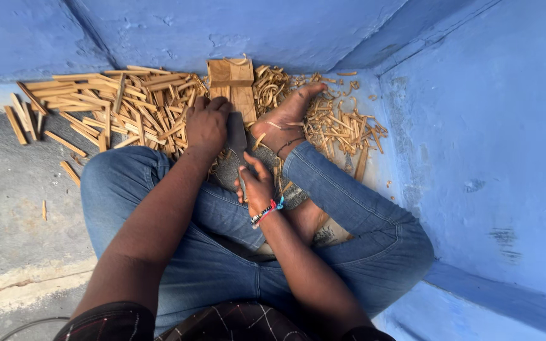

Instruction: The person carves a wooden block with a hand tool, removing small shavings of wood as they work on the floor.

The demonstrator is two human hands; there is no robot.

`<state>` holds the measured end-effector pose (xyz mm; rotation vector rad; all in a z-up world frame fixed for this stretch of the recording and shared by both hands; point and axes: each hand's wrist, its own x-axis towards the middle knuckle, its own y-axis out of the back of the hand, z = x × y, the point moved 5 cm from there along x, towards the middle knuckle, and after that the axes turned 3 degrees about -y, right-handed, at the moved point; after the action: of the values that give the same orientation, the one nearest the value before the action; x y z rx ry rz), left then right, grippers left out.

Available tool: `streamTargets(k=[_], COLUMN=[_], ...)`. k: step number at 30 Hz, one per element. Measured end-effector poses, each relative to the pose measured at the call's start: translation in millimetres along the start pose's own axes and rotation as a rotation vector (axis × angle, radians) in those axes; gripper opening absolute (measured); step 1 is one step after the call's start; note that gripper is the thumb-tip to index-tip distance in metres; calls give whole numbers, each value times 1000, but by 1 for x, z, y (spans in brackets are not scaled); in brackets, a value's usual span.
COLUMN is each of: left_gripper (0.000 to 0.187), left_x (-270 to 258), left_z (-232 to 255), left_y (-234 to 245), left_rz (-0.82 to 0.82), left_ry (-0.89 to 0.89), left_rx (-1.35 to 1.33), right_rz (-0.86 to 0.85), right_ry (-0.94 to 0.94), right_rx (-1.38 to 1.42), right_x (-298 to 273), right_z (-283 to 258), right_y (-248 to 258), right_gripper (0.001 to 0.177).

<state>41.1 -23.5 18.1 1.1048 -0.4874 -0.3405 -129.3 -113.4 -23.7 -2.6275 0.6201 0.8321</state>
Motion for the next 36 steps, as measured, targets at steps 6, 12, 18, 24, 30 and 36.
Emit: streamTargets(k=[6, 12, 18, 24, 30, 36], left_gripper=[35, 34, 32, 35, 39, 39], left_x=[1, 4, 5, -14, -33, -23], left_z=[5, 5, 6, 14, 12, -15], left_y=[4, -2, -4, 4, 25, 12], left_rz=[73, 64, 87, 39, 244, 411], left_ry=[-55, -75, -126, -121, -94, 77], left_rx=[22, 23, 46, 3, -285, -458], right_rz=[9, -21, -50, -53, -98, -60], right_ry=[28, 41, 27, -27, -20, 638], right_rx=[30, 89, 136, 158, 212, 202], right_x=[18, 41, 65, 89, 78, 32], right_z=[5, 1, -13, -10, -31, -107], right_y=[-7, -13, -11, -17, -9, 42], right_gripper=[44, 43, 46, 46, 35, 35])
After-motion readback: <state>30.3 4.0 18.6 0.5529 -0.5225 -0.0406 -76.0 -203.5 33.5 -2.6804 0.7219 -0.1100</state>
